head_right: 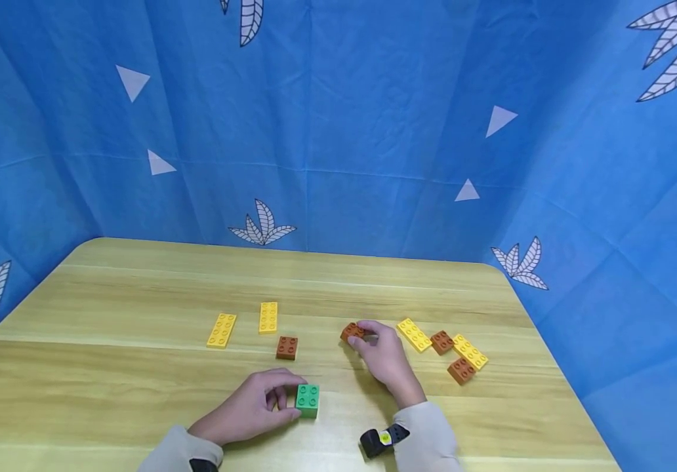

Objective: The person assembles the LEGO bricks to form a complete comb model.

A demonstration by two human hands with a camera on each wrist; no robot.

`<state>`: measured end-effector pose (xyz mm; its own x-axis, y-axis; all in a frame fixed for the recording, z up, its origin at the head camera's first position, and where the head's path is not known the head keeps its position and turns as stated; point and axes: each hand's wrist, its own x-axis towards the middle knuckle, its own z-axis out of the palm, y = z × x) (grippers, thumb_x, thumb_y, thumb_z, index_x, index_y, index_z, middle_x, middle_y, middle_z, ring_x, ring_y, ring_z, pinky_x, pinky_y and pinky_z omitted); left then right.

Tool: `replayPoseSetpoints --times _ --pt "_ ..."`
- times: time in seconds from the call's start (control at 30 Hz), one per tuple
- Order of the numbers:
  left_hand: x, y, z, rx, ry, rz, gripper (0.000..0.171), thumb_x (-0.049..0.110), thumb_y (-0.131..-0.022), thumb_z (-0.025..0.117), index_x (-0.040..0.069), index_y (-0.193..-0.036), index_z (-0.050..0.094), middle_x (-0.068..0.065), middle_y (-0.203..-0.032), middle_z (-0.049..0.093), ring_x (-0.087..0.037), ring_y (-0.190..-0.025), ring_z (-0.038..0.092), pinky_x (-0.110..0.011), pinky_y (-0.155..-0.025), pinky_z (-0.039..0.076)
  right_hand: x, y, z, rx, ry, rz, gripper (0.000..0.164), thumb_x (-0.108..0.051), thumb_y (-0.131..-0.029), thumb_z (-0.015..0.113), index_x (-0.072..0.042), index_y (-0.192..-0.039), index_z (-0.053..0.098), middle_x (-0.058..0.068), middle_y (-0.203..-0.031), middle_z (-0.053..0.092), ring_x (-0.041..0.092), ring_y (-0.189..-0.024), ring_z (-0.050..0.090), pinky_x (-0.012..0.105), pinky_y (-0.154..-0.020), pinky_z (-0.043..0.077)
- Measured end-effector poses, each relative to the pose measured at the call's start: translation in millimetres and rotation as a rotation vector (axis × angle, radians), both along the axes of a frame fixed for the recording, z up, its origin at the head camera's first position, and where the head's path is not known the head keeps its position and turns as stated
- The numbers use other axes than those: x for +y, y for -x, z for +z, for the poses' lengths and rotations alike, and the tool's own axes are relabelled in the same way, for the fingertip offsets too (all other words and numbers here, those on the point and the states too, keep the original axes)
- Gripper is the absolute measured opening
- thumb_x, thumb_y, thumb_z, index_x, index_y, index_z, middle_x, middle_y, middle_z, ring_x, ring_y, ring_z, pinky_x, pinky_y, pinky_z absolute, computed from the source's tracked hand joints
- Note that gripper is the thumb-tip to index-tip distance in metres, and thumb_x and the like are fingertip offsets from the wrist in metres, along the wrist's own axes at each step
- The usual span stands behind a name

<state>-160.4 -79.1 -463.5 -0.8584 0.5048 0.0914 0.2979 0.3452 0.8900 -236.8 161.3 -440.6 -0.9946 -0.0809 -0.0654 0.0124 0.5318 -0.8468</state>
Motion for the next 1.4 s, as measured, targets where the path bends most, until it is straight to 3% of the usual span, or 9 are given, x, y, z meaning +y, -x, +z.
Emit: replayPoseSetpoints --times 0.2,0.43,0.57,1.0,1.4 --pt "1 0.1 -0.5 0.015 0.016 0.000 0.040 0.020 -0.080 0.074 0.014 -0.119 0.064 0.006 -0.106 0.063 0.000 -0.070 0.055 -0.019 -0.061 0.050 1 -10.3 10.4 -0.019 0.032 0.044 0.038 -0.017 -0.088 0.067 -0.010 -0.124 0.060 0.011 -0.116 0.061 0.017 -0.074 0.057 0.026 -0.055 0.044" --pt "0 -0.5 -2.8 0.027 0.006 -0.005 0.041 0.020 -0.080 0.075 0.012 -0.119 0.064 0.005 -0.104 0.064 -0.001 -0.070 0.055 -0.019 -0.061 0.051 -3 -19.7 16.5 -0.013 0.053 0.103 0.038 -0.015 -0.086 0.068 -0.007 -0.123 0.060 0.010 -0.101 0.064 0.019 -0.070 0.055 0.024 -0.052 0.042" --pt "-1 -1.4 -2.7 0.021 -0.002 -0.003 0.042 0.020 -0.080 0.075 0.011 -0.119 0.063 0.005 -0.104 0.064 -0.001 -0.070 0.055 -0.020 -0.061 0.050 -5 -25.0 19.7 -0.007 0.044 0.141 0.038 -0.017 -0.086 0.069 -0.007 -0.122 0.061 0.010 -0.103 0.064 0.017 -0.069 0.056 0.023 -0.051 0.043" --pt "0 0.7 -3.5 0.039 0.014 -0.008 0.041 0.018 -0.080 0.074 0.013 -0.120 0.064 0.007 -0.101 0.063 -0.001 -0.069 0.055 -0.020 -0.060 0.051 -11 -43.7 43.2 0.036 -0.004 0.483 0.038 -0.026 -0.089 0.066 -0.008 -0.122 0.060 0.008 -0.117 0.061 0.014 -0.084 0.059 0.025 -0.062 0.052" --pt "0 1.8 -5.9 0.074 0.009 -0.015 0.033 0.018 -0.080 0.074 0.022 -0.112 0.066 0.010 -0.089 0.060 -0.001 -0.067 0.052 -0.019 -0.056 0.048 -17 -47.0 39.1 0.015 -0.002 0.614 0.037 -0.024 -0.088 0.067 -0.008 -0.121 0.061 0.004 -0.106 0.062 0.011 -0.080 0.059 0.025 -0.062 0.052"
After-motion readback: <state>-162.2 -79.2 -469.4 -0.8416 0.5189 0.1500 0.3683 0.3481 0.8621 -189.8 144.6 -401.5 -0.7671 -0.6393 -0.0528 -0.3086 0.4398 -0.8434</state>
